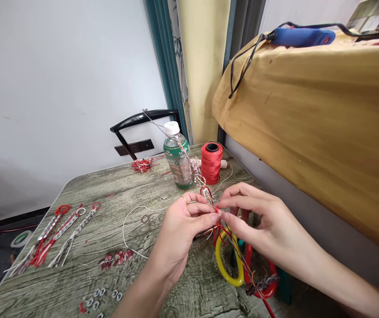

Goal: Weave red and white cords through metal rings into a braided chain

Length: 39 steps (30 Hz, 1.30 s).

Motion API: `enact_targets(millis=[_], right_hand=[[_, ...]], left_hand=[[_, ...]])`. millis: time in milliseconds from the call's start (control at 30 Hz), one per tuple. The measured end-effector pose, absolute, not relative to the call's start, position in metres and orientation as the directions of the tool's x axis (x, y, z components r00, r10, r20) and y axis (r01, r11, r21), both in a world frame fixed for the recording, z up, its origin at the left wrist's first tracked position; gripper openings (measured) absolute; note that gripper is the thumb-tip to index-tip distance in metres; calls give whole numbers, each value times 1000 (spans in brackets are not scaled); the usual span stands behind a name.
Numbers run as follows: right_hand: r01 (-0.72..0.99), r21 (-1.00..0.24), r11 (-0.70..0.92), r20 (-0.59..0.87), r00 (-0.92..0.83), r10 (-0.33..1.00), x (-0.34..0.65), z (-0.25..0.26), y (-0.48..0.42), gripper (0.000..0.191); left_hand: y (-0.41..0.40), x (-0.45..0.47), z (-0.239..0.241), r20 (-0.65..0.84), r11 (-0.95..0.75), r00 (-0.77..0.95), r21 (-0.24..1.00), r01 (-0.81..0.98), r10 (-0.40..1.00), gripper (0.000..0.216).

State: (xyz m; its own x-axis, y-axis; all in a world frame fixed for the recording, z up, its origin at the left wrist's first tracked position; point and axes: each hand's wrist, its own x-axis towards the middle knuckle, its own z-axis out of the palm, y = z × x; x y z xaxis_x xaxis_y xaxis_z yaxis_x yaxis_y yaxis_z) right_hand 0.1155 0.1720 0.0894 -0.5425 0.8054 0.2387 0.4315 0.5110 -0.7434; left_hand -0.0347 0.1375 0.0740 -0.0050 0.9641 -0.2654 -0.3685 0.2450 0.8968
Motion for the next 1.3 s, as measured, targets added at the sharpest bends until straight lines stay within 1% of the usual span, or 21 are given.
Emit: enact_targets(millis=[233,367,433,500,567,633,700,800,867,1000,1100,1300], right_hand=[[370,-808,459,249,-492,834,114,81,173,11],[419,-783,460,252,-463,850,113,82,170,12],[424,-770,478,281,-447,849,113,84,169,11],[391,-779,489,313,-433,845,114,86,169,9],[327,-816,477,323,-426,845,115,89,171,8],[251,-875,413,281,-431,858,116,91,173,8],[185,-932,313,202,-452,869,117,93,175,8],[133,-968,211,123,-481,868,118,94,176,10],[132,-968,213,127,-477,870,119,93,176,10],[126,-955,268,182,-465,867,121,92,175,6],[88,-963,255,182,-484,856,121,93,175,6],[64,-978,197,137,-512,848,118,94,175,6]], left_hand=[[137,-34,77,-225,204,-58,946,-254,973,26],[133,-33,82,-245,230,-38,945,-233,969,21],[131,-33,85,-249,233,-41,943,-238,968,16],[130,-34,88,-249,232,-38,940,-250,968,12],[130,-35,89,-249,233,-41,943,-237,968,8],[130,-36,89,-241,228,-41,952,-206,970,7],[131,-36,87,-229,219,-39,959,-179,973,8],[131,-37,85,-203,196,-46,972,-133,978,7],[131,-36,83,-189,182,-57,977,-116,980,8],[130,-36,83,-193,185,-51,974,-127,980,13],[130,-35,84,-180,178,-16,980,-91,984,16],[130,-35,84,-164,165,17,986,-15,986,6]])
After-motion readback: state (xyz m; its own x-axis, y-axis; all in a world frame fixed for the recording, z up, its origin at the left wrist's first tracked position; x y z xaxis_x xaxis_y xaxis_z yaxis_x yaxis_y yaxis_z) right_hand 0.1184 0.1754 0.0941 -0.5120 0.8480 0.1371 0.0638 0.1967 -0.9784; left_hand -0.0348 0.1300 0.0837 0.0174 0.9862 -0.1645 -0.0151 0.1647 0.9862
